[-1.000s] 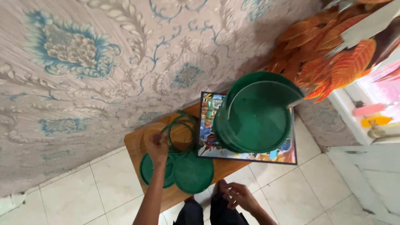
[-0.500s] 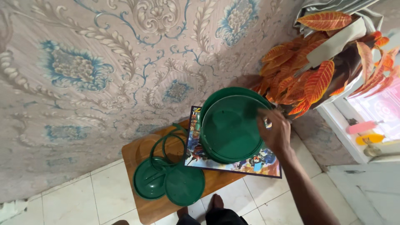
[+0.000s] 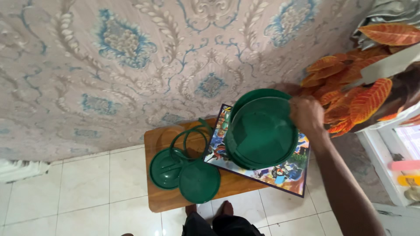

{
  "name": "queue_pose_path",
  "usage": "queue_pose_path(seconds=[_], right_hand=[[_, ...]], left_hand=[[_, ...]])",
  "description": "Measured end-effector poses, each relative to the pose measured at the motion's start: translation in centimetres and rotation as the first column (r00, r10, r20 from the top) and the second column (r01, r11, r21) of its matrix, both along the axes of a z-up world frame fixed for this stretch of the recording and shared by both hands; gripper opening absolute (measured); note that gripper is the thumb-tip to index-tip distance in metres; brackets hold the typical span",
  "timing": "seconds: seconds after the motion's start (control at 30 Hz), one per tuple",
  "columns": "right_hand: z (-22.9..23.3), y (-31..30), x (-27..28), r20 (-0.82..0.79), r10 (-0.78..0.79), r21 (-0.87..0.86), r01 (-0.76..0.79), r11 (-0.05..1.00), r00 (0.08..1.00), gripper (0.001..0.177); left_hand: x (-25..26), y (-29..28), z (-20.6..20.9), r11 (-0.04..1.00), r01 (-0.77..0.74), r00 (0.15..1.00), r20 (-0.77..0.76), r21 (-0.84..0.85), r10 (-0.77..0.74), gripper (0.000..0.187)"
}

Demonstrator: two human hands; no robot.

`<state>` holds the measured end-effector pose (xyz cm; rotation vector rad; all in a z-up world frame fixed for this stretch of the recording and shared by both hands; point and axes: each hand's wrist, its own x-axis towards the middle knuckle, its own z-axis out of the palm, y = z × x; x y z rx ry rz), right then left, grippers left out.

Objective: The person disassembles a green plastic container by removing the lid, separating the inner liner, and peeling off the outer shell. The components are placed on a wooden table.

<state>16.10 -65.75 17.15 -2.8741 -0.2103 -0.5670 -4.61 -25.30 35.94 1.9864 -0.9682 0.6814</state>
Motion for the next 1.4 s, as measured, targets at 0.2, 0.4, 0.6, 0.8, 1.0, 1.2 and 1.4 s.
queue_pose_path(seconds=[0.2,0.4,0.6,0.8,1.0,1.2,1.4], right_hand=[[8.0,2.6,-4.5,0.205,0.039,0.105,-0.062,0.993,0.978,0.012],[11.1,13.2,-7.6,0.207,0.205,0.111,-0.231,0.967,0.957,0.012],[7.4,23.4,-6.8,0.106,0.344,0.176,-0.358,0.917,0.933,0.023],[0.5,32.8,-3.4,0.157,0.336,0.1,-0.354,0.93,0.929,0.019],[-6.1,36.9,-0.5,-0.015,0.362,0.26,-0.346,0.901,0.932,0.027],[-16.0,35.7,-2.4,-0.154,0.343,0.406,-0.257,0.877,0.927,0.038],[-28.6,33.3,-8.5,-0.462,0.371,0.461,-0.139,0.876,0.806,0.035]], left_hand=[[-1.6,2.0,0.7,0.997,-0.068,0.997,-0.051,-0.043,0.066,0.051],[7.2,3.7,-5.6,0.983,-0.18,0.777,-0.607,0.044,0.169,0.071],[10.1,8.2,-16.8,0.896,-0.378,0.685,-0.58,0.234,0.441,0.031],[11.6,15.8,-24.4,0.818,-0.531,0.572,-0.618,0.221,0.539,0.021],[13.4,20.8,-32.4,0.799,-0.54,0.492,-0.671,0.264,0.554,0.022],[16.3,22.1,-48.5,0.737,-0.435,0.286,-0.696,0.518,0.658,0.024],[18.9,20.9,-63.0,0.694,-0.399,0.143,-0.707,0.599,0.693,0.034]])
